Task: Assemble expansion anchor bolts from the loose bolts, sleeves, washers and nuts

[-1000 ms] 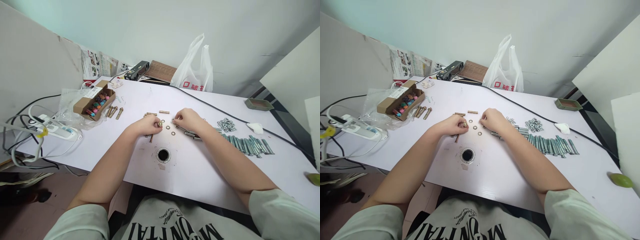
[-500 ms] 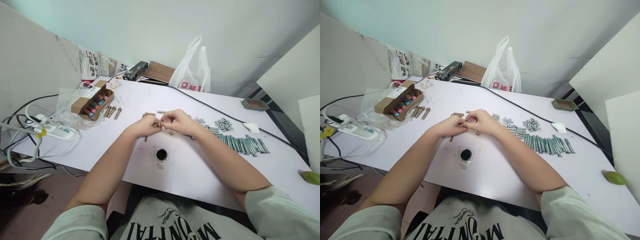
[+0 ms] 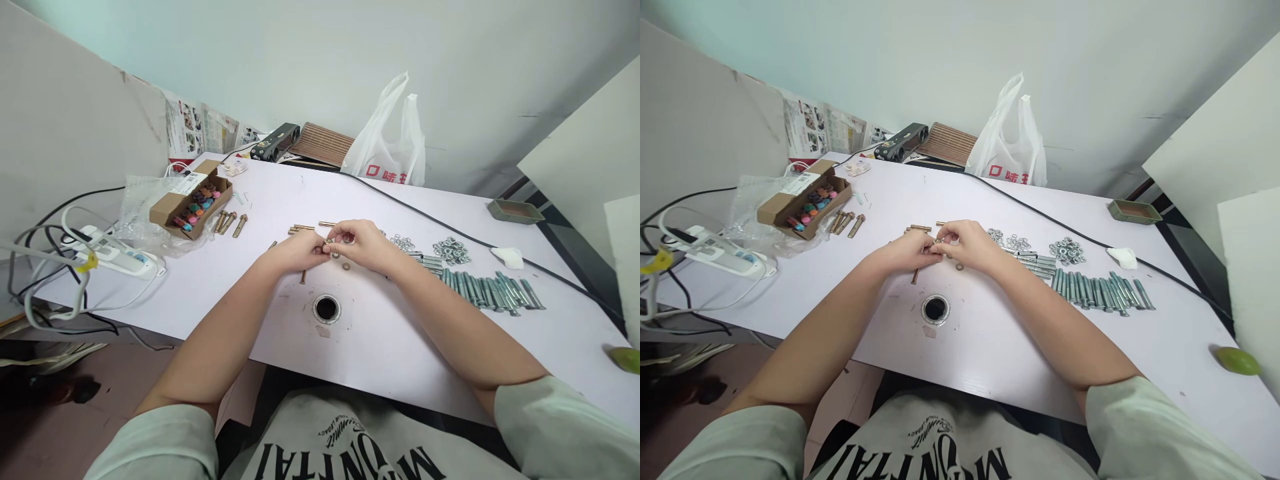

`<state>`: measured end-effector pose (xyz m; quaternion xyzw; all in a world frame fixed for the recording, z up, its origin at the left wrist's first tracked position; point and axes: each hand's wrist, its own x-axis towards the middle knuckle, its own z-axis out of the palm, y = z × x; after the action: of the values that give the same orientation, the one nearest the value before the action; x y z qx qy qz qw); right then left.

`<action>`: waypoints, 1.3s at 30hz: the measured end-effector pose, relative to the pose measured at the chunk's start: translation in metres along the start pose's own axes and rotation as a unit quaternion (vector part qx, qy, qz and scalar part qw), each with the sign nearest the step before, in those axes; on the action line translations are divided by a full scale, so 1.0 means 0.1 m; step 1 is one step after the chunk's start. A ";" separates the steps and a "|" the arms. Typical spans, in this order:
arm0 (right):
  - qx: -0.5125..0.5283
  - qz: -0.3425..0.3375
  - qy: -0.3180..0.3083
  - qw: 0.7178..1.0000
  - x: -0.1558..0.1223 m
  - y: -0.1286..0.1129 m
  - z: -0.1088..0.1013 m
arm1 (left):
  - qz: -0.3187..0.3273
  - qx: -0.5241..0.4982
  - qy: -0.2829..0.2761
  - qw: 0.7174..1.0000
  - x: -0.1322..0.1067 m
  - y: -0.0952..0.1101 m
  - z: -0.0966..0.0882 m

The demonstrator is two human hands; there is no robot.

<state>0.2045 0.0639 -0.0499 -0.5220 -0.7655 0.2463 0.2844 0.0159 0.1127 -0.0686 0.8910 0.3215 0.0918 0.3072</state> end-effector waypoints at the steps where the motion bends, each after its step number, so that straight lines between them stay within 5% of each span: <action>1: 0.000 0.001 0.004 1.000 0.00 0.01 0.01 | 0.001 0.000 0.001 1.000 0.00 0.00 0.00; 8: -0.011 -0.025 -0.027 0.999 -0.04 0.00 -0.04 | 0.012 -0.008 0.009 1.000 -0.01 -0.03 0.01; 14: 0.029 0.035 0.050 0.998 -0.10 -0.08 -0.04 | -0.005 0.003 0.000 1.000 0.00 -0.10 0.03; 18: 0.091 0.011 0.007 0.996 -0.10 -0.02 0.07 | 0.009 0.003 0.007 1.000 0.02 -0.15 0.05; 24: 0.142 0.079 0.142 0.977 -0.15 0.05 0.09 | -0.018 -0.036 0.004 0.999 0.01 -0.16 0.05; 29: 0.171 0.026 0.014 0.985 -0.15 0.03 0.17 | -0.014 -0.057 0.012 0.998 0.00 -0.16 0.05; 35: 0.109 0.075 0.155 0.979 -0.17 0.07 0.15 | 0.004 -0.072 -0.007 0.997 0.01 -0.16 0.07; 39: 0.040 0.005 0.086 0.995 -0.16 0.08 0.18 | 0.012 -0.069 0.000 0.998 0.02 -0.20 0.07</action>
<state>0.2015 0.0502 -0.0710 -0.5332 -0.7253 0.2318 0.3687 0.0099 0.1223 -0.0862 0.8715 0.3037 0.1170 0.3669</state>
